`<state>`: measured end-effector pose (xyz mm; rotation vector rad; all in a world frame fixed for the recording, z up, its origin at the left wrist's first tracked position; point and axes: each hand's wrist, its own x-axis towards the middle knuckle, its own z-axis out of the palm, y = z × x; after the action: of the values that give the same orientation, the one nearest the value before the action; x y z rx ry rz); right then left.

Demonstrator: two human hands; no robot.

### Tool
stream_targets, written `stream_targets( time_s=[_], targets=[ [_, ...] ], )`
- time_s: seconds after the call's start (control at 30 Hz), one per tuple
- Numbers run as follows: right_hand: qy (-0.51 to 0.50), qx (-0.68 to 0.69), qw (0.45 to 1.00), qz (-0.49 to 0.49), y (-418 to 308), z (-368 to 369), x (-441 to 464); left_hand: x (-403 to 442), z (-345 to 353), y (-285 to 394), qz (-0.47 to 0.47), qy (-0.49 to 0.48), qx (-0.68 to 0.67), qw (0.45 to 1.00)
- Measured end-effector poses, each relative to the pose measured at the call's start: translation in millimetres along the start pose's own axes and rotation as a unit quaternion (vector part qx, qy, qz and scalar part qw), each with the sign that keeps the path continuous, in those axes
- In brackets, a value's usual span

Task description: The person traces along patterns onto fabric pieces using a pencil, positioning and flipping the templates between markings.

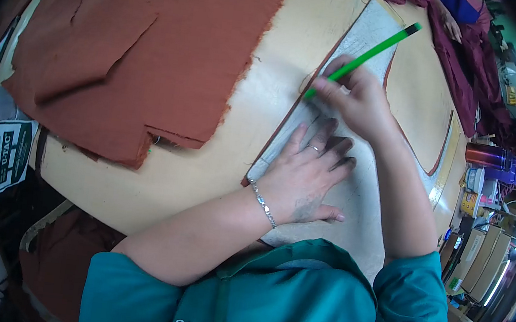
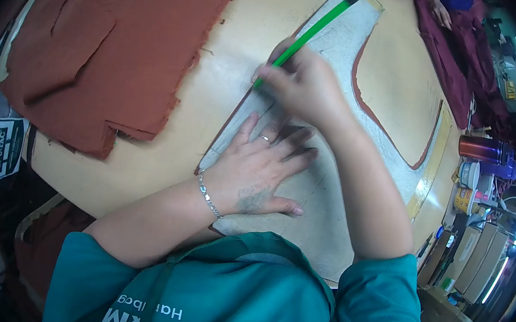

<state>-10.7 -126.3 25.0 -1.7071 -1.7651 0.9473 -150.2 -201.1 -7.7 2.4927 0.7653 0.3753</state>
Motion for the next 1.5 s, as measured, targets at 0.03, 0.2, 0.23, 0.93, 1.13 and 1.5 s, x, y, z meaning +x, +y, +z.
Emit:
stream_targets(
  time_s=[0.03, 0.2, 0.23, 0.93, 1.13, 1.5],
  targets=[
    [0.017, 0.025, 0.999, -0.026, 15.9, -11.4, 14.5, -0.5, -0.8, -0.3, 0.008, 0.018, -0.01, 1.0],
    [0.081, 0.193, 0.977, 0.039, 48.5, -70.6, 60.7, 1.3, -2.2, -0.1, 0.007, 0.014, -0.018, 1.0],
    [0.07, 0.232, 0.97, 0.031, 48.0, -76.0, 62.2, 2.1, -2.0, -0.9, 0.006, 0.012, -0.024, 1.0],
    [-0.172, -0.035, 0.984, 0.002, -43.2, 35.4, -32.2, 3.9, 1.8, -4.5, -0.029, -0.086, -0.095, 0.991],
    [-0.099, -0.004, 0.995, 0.005, -13.3, -1.7, 7.0, 1.0, -1.5, 0.4, -0.007, -0.019, 0.003, 1.0],
    [0.173, 0.129, 0.976, -0.021, 95.1, -97.1, 128.5, 2.9, -8.5, 1.0, -0.001, -0.034, -0.013, 0.999]
  ],
)
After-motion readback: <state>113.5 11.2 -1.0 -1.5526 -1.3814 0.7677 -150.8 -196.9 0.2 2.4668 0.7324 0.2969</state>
